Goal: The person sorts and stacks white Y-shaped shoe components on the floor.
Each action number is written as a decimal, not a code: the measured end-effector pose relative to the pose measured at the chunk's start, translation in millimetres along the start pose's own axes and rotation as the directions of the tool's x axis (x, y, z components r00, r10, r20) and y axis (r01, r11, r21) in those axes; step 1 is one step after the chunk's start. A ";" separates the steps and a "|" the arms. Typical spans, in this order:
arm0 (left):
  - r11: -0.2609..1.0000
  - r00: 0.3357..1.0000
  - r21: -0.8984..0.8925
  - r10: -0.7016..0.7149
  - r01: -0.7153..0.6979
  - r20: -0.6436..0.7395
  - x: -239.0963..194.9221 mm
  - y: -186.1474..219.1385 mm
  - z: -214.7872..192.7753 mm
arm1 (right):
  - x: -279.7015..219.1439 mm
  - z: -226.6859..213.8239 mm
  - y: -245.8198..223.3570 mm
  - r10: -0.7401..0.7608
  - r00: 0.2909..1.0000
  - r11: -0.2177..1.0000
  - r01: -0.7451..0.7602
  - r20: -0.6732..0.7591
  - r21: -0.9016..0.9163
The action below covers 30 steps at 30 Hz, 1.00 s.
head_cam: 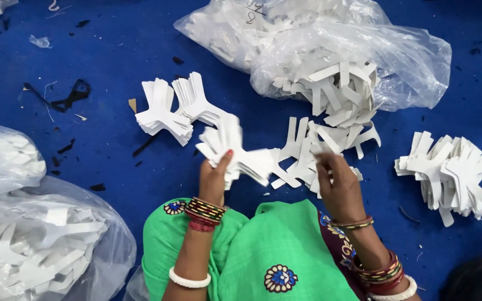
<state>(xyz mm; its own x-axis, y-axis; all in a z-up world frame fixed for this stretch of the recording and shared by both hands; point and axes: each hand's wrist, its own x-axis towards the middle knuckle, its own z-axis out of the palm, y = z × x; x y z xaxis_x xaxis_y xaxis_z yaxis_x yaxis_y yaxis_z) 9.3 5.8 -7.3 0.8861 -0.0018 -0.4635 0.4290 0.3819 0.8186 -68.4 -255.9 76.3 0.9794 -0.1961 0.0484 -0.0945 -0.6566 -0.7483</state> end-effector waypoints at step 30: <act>0.955 0.942 -0.064 0.271 -0.289 -0.198 -7.3 22.6 1.2 | 42.9 19.1 -2.8 0.386 0.826 0.921 -0.374 0.411 -0.113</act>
<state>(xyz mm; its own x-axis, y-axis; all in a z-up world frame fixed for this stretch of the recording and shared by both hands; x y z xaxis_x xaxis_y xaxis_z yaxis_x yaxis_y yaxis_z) 12.7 13.3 15.0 0.9161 0.2853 -0.2816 0.1429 0.4240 0.8943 -22.7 -248.5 67.8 0.8457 -0.1159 -0.5208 -0.4734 -0.6134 -0.6322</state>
